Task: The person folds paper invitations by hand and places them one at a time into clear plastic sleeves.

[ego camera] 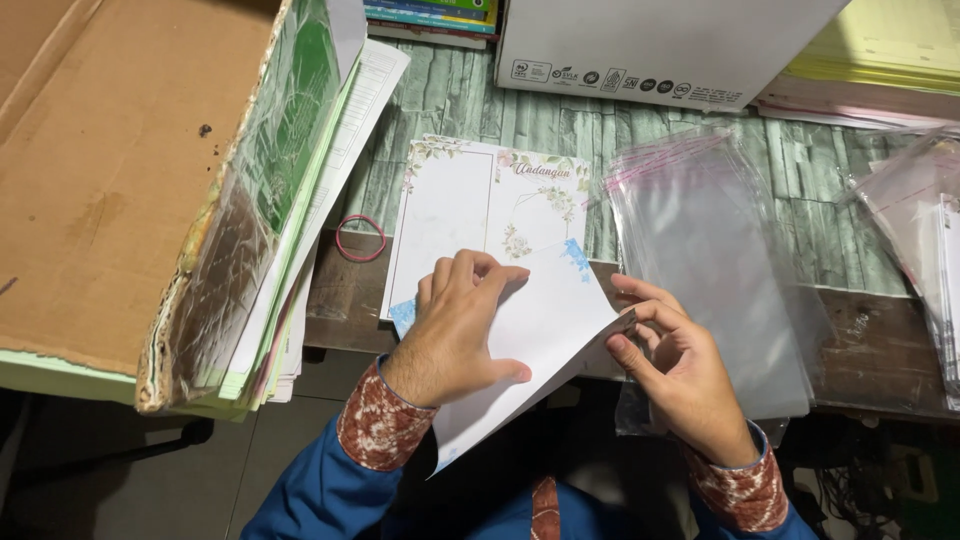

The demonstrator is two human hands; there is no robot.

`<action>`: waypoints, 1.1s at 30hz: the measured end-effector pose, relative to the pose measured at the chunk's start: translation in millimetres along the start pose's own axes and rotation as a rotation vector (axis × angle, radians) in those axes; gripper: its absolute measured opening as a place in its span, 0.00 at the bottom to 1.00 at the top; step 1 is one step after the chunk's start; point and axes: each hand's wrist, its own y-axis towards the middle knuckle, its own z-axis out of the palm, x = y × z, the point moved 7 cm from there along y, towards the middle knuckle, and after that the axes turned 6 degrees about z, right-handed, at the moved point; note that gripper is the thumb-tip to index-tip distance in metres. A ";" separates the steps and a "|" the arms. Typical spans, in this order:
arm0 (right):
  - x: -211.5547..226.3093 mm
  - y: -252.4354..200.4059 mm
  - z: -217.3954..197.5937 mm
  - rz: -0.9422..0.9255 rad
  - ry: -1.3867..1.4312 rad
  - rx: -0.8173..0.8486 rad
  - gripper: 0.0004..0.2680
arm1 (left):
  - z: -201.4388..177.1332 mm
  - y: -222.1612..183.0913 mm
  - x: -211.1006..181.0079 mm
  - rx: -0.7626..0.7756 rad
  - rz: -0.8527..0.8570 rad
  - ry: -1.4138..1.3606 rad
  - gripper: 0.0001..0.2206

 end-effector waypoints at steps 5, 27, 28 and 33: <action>-4.8 -5.3 6.2 0.043 0.021 -0.045 0.04 | -2.3 -18.9 -9.7 -0.214 -0.042 0.125 0.58; 23.1 -73.3 1.3 -0.165 -0.154 -0.298 0.04 | 11.5 -95.8 -85.2 -0.442 0.045 -0.688 0.08; 24.6 -74.5 2.2 -0.164 -0.154 -0.298 0.04 | 13.4 -95.8 -86.9 -0.440 0.045 -0.688 0.08; 37.8 -81.6 10.5 -0.221 -0.152 -0.239 0.05 | 12.3 -99.1 -93.9 -0.592 0.064 -0.691 0.13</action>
